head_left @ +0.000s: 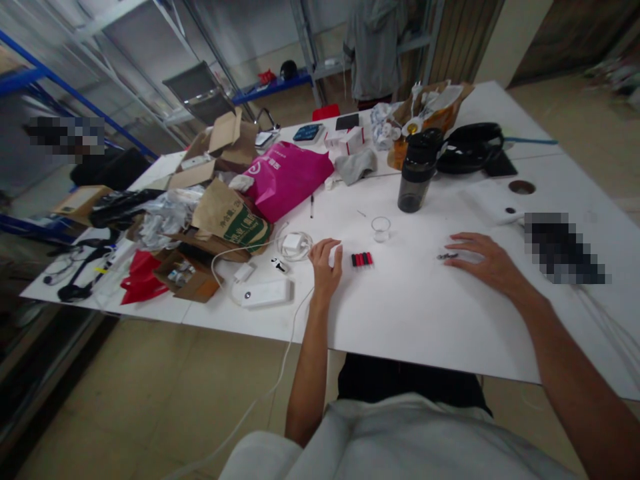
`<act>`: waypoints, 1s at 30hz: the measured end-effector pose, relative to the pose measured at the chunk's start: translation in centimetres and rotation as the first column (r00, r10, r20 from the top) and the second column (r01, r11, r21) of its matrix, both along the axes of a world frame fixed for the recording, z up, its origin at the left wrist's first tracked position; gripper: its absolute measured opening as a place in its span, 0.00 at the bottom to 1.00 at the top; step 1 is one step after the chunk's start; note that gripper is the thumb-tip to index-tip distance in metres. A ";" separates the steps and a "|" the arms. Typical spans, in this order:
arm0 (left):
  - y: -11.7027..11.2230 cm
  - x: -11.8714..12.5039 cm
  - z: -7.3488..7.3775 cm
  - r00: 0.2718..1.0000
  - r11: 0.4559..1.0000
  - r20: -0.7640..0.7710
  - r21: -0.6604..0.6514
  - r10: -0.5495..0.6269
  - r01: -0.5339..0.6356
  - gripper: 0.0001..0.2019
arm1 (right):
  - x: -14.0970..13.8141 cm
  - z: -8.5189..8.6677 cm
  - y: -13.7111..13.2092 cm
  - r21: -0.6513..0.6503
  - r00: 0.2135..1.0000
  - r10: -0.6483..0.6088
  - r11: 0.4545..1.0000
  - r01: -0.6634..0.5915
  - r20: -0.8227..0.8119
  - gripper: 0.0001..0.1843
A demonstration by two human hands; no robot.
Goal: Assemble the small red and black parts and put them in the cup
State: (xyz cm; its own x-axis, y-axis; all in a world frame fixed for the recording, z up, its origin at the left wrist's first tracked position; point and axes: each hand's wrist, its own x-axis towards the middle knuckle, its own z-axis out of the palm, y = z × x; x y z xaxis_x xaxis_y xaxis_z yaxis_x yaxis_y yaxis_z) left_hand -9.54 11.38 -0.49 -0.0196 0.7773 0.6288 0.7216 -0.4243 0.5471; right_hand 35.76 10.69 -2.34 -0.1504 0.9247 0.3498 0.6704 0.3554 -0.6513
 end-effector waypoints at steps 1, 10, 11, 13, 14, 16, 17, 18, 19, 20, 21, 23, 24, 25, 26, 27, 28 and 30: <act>0.0 0.0 0.0 1.000 1.000 0.000 0.000 -0.005 0.005 0.20 | 0.0 0.1 0.0 -0.015 1.000 0.001 1.000 -0.001 -0.009 0.33; 0.1 0.1 0.0 1.000 1.000 -0.025 0.010 -0.011 0.012 0.20 | 0.1 0.0 0.0 -0.027 1.000 0.024 0.999 -0.025 -0.013 0.28; 0.1 0.1 0.0 1.000 1.000 -0.025 0.006 -0.015 0.015 0.19 | 0.1 0.0 0.0 -0.027 1.000 0.023 0.999 -0.024 -0.012 0.28; 0.1 0.1 0.0 0.999 1.000 -0.026 -0.005 -0.017 0.017 0.19 | 0.1 0.1 0.0 -0.031 1.000 0.019 0.999 -0.019 -0.009 0.28; 0.0 0.2 0.0 0.999 1.000 -0.027 -0.009 -0.017 0.017 0.19 | 0.1 0.0 0.0 -0.031 1.000 0.015 0.999 -0.016 -0.009 0.28; 0.0 0.2 0.1 0.999 1.000 -0.023 -0.009 -0.023 0.023 0.19 | 0.1 0.0 0.0 -0.022 1.000 0.010 1.000 -0.011 -0.006 0.29; 0.0 0.2 0.1 0.999 1.000 -0.019 -0.003 -0.030 0.030 0.19 | 0.1 -0.1 0.1 -0.017 1.000 0.009 1.000 -0.009 -0.004 0.29; -0.1 0.2 0.1 0.999 0.999 -0.016 0.005 -0.037 0.037 0.18 | 0.1 -0.2 0.1 -0.012 1.000 0.007 1.000 -0.007 -0.002 0.29; -0.1 0.2 0.1 0.999 0.999 -0.014 0.012 -0.044 0.044 0.18 | 0.2 -0.2 0.1 -0.009 1.000 0.005 1.000 -0.005 -0.002 0.29; -0.1 0.2 0.1 0.999 0.999 -0.012 0.017 -0.049 0.050 0.18 | 0.2 -0.2 0.1 -0.011 1.000 0.004 1.000 -0.004 -0.004 0.28; -0.1 0.2 0.1 0.999 0.998 -0.009 0.017 -0.053 0.053 0.17 | 0.2 -0.2 0.1 -0.015 1.000 0.002 1.000 -0.002 -0.007 0.28; -0.1 0.2 0.1 0.999 0.999 -0.006 0.005 -0.053 0.053 0.17 | 0.1 -0.1 0.1 -0.030 1.000 -0.006 1.000 0.005 -0.015 0.28; 0.0 0.2 0.0 0.999 0.999 -0.006 -0.006 -0.051 0.051 0.18 | 0.1 0.0 0.1 -0.041 1.000 -0.010 0.999 0.010 -0.016 0.28; 0.0 0.2 0.0 0.999 0.999 -0.008 -0.017 -0.048 0.048 0.18 | 0.0 0.1 0.1 -0.049 1.000 -0.017 0.999 0.016 -0.018 0.27; 0.0 0.2 0.0 0.999 0.999 -0.013 -0.026 -0.043 0.043 0.19 | -0.1 0.2 0.1 -0.055 1.000 -0.022 0.998 0.021 -0.021 0.27; 0.0 0.2 0.0 0.999 0.999 -0.020 -0.034 -0.038 0.037 0.20 | -0.2 0.3 0.1 -0.057 0.999 -0.025 0.998 0.023 -0.026 0.27; 0.0 0.2 0.0 0.999 0.999 -0.026 -0.037 -0.033 0.032 0.20 | -0.2 0.4 0.1 -0.059 0.999 -0.025 0.998 0.023 -0.031 0.27; 0.0 0.2 0.0 0.999 0.999 -0.032 -0.039 -0.030 0.028 0.21 | -0.3 0.5 0.0 -0.056 0.999 -0.025 0.998 0.022 -0.042 0.27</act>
